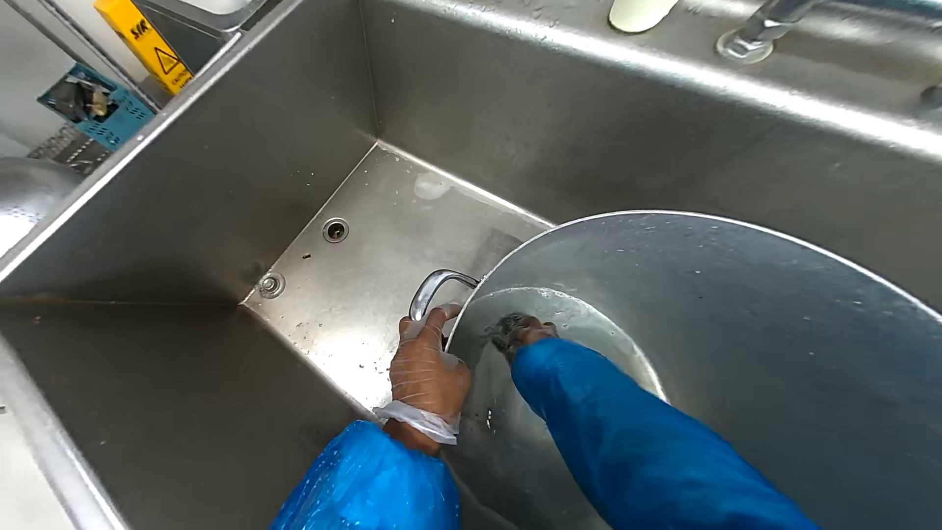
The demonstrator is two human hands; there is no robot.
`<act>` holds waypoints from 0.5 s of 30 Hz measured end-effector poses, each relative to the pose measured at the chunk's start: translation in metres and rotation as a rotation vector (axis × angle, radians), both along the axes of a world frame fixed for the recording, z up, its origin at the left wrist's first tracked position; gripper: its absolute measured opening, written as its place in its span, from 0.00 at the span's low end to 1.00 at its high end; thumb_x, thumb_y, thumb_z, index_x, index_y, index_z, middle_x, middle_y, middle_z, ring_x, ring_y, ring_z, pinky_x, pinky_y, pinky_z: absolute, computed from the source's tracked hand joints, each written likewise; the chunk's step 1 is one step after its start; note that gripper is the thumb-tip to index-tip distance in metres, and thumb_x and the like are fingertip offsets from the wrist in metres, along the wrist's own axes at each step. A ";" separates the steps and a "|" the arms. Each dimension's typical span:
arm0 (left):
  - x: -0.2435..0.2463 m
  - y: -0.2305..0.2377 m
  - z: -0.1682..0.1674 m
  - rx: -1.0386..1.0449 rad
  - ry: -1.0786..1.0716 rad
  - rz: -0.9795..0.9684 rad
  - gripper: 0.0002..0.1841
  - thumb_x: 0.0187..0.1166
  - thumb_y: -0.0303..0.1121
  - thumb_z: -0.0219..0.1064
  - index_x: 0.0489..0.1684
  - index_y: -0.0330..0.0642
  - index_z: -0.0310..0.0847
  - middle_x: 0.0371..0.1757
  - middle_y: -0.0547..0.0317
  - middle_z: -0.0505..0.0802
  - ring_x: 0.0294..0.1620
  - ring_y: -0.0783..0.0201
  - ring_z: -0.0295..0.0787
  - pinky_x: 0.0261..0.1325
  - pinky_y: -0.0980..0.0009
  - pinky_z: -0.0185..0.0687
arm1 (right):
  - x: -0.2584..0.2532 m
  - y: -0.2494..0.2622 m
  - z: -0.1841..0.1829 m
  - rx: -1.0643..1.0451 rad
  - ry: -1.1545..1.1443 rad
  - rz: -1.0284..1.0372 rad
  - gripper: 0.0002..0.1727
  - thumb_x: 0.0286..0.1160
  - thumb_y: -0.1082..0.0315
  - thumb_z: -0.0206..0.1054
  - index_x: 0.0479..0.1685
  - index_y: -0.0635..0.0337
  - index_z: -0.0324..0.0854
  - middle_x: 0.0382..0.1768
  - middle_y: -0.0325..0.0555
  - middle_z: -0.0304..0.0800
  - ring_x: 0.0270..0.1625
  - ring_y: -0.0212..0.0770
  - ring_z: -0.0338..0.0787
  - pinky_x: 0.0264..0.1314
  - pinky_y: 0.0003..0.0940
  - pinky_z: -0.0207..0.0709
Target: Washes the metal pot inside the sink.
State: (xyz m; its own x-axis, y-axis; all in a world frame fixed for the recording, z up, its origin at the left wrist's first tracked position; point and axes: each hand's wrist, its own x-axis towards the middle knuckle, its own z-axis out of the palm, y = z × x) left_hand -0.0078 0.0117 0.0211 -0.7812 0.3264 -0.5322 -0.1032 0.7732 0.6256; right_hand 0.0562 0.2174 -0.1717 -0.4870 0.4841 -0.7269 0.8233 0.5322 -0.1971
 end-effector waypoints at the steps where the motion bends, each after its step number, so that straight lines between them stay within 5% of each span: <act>1: 0.000 0.001 0.000 0.001 -0.002 -0.004 0.31 0.70 0.23 0.73 0.74 0.62 0.80 0.67 0.42 0.84 0.53 0.45 0.88 0.51 0.45 0.84 | 0.000 -0.004 -0.002 0.013 -0.010 -0.064 0.25 0.83 0.66 0.68 0.75 0.70 0.77 0.81 0.73 0.71 0.87 0.73 0.65 0.87 0.66 0.59; 4: -0.001 0.002 0.001 -0.012 -0.023 -0.005 0.31 0.71 0.22 0.71 0.75 0.63 0.79 0.70 0.42 0.81 0.54 0.47 0.88 0.53 0.46 0.84 | 0.036 -0.088 0.001 -0.120 -0.145 0.161 0.28 0.87 0.65 0.61 0.82 0.71 0.70 0.81 0.71 0.72 0.85 0.67 0.71 0.87 0.59 0.62; 7: -0.001 0.001 0.001 -0.010 -0.015 -0.004 0.32 0.70 0.21 0.71 0.75 0.60 0.80 0.70 0.41 0.82 0.56 0.44 0.87 0.54 0.44 0.83 | 0.066 -0.131 0.019 -0.365 -0.294 0.520 0.30 0.91 0.65 0.56 0.90 0.65 0.61 0.88 0.71 0.61 0.89 0.70 0.64 0.87 0.65 0.59; 12: 0.002 -0.001 0.000 0.032 0.005 0.004 0.31 0.70 0.24 0.73 0.75 0.60 0.79 0.67 0.40 0.83 0.52 0.45 0.88 0.49 0.45 0.84 | 0.035 -0.037 0.016 -0.125 -0.230 0.329 0.28 0.88 0.68 0.60 0.85 0.69 0.67 0.87 0.73 0.62 0.89 0.71 0.61 0.89 0.63 0.56; 15: 0.000 0.000 0.001 0.017 -0.016 -0.013 0.31 0.70 0.24 0.73 0.75 0.62 0.79 0.68 0.40 0.82 0.52 0.45 0.88 0.49 0.46 0.85 | 0.092 -0.054 0.010 -0.185 -0.193 0.249 0.29 0.87 0.67 0.61 0.85 0.68 0.67 0.83 0.75 0.66 0.85 0.71 0.69 0.86 0.62 0.62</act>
State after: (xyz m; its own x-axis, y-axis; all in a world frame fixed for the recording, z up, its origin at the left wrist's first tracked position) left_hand -0.0083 0.0117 0.0218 -0.7680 0.3457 -0.5392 -0.1033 0.7640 0.6369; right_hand 0.1486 0.1630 -0.1618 -0.4190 0.2199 -0.8809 0.7044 0.6910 -0.1626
